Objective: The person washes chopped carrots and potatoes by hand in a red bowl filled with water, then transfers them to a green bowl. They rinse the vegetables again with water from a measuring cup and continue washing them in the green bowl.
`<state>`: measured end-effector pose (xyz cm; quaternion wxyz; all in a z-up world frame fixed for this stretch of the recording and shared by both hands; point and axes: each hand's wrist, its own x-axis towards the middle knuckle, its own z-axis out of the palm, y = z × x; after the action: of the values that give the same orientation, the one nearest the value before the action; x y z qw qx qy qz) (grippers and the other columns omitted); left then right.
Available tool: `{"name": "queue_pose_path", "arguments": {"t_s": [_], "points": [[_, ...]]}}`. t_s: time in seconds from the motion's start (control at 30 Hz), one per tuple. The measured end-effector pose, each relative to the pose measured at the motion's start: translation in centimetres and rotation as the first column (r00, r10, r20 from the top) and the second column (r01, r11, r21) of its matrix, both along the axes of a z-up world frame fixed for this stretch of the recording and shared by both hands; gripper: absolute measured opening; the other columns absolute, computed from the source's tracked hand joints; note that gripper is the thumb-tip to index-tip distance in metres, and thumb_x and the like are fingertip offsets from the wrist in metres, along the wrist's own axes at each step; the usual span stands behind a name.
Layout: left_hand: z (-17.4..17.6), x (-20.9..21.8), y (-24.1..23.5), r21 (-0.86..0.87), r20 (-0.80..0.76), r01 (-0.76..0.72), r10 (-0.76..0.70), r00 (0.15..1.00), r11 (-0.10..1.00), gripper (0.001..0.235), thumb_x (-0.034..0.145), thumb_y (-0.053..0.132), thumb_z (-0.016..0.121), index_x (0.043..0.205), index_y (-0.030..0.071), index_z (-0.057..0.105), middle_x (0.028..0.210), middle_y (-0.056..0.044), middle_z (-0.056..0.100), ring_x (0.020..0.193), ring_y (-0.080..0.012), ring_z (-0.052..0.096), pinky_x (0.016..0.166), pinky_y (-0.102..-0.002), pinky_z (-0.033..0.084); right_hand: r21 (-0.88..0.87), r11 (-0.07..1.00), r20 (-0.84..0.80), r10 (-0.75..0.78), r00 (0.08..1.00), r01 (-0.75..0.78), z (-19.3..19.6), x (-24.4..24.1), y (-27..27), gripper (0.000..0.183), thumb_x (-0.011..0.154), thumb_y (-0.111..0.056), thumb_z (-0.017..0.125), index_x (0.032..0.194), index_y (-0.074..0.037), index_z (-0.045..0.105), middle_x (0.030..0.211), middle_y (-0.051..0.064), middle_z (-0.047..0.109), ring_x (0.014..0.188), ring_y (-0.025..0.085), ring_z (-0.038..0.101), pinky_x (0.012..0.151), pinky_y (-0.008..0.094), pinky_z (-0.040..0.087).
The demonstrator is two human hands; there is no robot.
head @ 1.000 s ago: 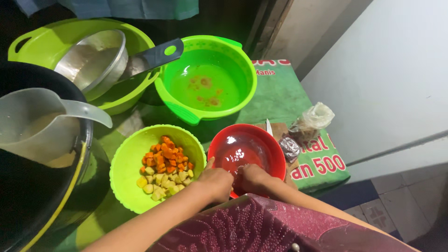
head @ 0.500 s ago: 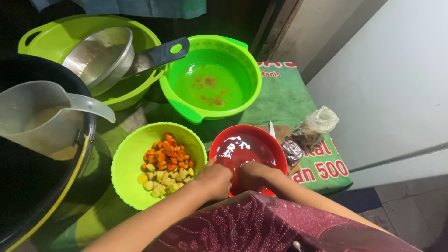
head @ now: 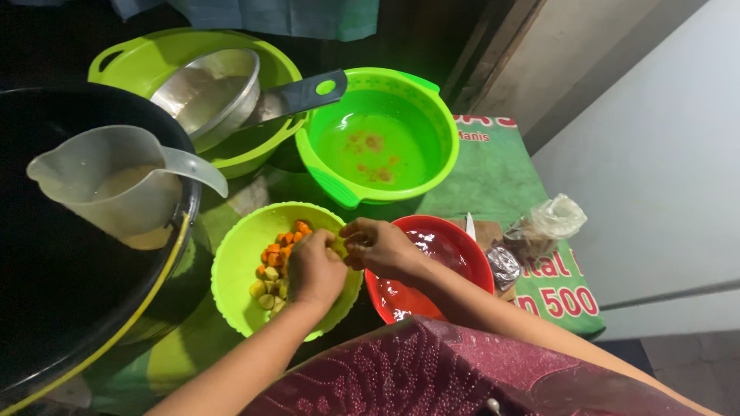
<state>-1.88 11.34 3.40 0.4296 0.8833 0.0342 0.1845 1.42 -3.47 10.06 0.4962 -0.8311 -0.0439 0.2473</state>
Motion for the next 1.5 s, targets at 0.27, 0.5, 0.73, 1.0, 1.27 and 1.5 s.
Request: {"name": "queue_pose_path", "arguments": {"t_s": [0.27,0.5,0.73,1.0,1.27,1.5], "points": [[0.3,-0.1,0.6,0.076,0.074,0.055,-0.060,0.995,0.996,0.019,0.076,0.002,0.063,0.093,0.005,0.069,0.100,-0.019,0.068,0.100,-0.0413,0.060,0.091,-0.049,0.049,-0.379,0.922,0.180,-0.010,0.984,0.079,-1.5,-0.3,-3.7,0.024,0.081,-0.008,0.073,0.103,0.000,0.072,0.094,0.014,0.076,0.088,0.023,0.073,0.077,0.035,0.057],[1.8,-1.6,-3.8,0.133,-0.010,0.468,-0.471,0.882,0.874,0.020,0.079,0.004,0.063,0.098,0.003,0.070,0.105,-0.017,0.066,0.107,-0.0376,0.059,0.093,-0.048,0.049,-0.558,0.829,0.031,-0.010,0.999,0.025,-5.4,-2.2,-13.1,0.024,0.077,-0.008,0.072,0.100,-0.014,0.077,0.103,0.010,0.075,0.094,0.025,0.071,0.083,0.038,0.056],[3.5,-0.5,-6.5,0.302,-0.331,0.509,-0.412,0.849,0.806,0.039,0.070,0.002,0.069,0.108,-0.002,0.064,0.121,-0.027,0.055,0.115,-0.0435,0.052,0.100,-0.050,0.046,-0.455,0.748,0.482,-0.250,0.840,0.484,-6.9,-5.3,-19.2,0.017,0.075,-0.009,0.076,0.090,-0.003,0.072,0.087,0.013,0.071,0.081,0.029,0.071,0.077,0.040,0.057],[3.8,2.7,-8.8,0.451,-0.663,0.642,-0.249,0.706,0.620,0.047,0.081,0.016,0.077,0.124,0.003,0.062,0.132,-0.024,0.056,0.126,-0.0385,0.052,0.102,-0.046,0.051,-0.521,0.611,0.323,-0.505,0.800,0.596,-6.9,-7.9,-20.6,0.042,0.083,-0.031,0.081,0.109,-0.003,0.066,0.092,0.015,0.073,0.083,0.030,0.072,0.076,0.041,0.056],[0.8,4.4,-9.3,0.484,-0.600,0.544,-0.193,0.776,0.685,0.051,0.093,0.012,0.064,0.141,0.009,0.046,0.124,-0.025,0.062,0.117,-0.0406,0.060,0.092,-0.048,0.056,-0.282,0.747,-0.055,-0.639,0.767,0.602,-8.6,-9.1,-19.3,0.035,0.095,-0.026,0.065,0.126,-0.010,0.064,0.095,0.010,0.079,0.075,0.021,0.075,0.063,0.035,0.059],[1.8,5.0,-8.6,0.372,-0.670,0.551,-0.195,0.716,0.747,0.045,0.088,0.010,0.070,0.130,0.004,0.054,0.132,-0.019,0.062,0.125,-0.0356,0.060,0.099,-0.046,0.054,-0.288,0.745,0.059,-0.613,0.788,0.602,-8.4,-9.1,-20.1,0.033,0.097,-0.020,0.065,0.126,-0.006,0.066,0.088,0.010,0.077,0.059,0.016,0.070,0.049,0.032,0.053]]}}
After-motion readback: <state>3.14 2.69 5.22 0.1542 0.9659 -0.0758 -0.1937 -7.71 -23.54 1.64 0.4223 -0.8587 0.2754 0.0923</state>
